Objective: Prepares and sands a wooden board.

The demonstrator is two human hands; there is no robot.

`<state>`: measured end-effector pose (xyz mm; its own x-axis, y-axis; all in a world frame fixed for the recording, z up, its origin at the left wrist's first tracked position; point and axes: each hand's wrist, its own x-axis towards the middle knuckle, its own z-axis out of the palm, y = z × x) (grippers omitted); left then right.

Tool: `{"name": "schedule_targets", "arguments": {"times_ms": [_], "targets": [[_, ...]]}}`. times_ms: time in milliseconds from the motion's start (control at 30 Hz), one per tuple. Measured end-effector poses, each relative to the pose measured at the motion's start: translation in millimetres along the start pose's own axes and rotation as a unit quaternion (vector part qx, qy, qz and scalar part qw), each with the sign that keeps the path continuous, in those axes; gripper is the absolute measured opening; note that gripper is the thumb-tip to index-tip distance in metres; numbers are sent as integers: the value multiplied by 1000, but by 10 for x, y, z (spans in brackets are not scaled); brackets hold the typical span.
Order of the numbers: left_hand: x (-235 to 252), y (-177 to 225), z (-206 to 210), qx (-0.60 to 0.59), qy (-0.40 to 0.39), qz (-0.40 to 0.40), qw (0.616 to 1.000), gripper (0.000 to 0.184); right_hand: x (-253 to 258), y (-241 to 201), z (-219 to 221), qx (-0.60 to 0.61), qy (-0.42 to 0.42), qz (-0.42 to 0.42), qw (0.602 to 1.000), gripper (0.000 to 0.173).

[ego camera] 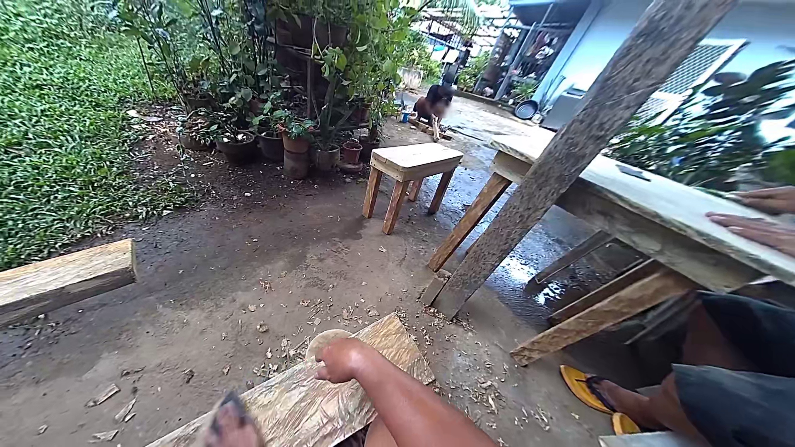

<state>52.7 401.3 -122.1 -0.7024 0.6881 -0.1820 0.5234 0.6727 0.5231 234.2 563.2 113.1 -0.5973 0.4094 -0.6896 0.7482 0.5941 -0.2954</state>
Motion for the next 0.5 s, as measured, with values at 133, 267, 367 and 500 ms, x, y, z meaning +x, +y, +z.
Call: {"name": "schedule_targets", "arguments": {"times_ms": [133,267,367,500], "targets": [[-759,797,309,-24,-50,347,936,53,106,-193,19,-8,1,-25,1000,50],[-706,393,395,-9,-14,359,933,53,120,-377,67,-13,-7,-49,999,50],[-330,-179,86,13,1,134,991,57,39,-265,78,-12,-6,-43,999,51],[-305,-104,33,12,-19,48,999,62,-22,-132,17,-16,6,-1,1000,51]]}}
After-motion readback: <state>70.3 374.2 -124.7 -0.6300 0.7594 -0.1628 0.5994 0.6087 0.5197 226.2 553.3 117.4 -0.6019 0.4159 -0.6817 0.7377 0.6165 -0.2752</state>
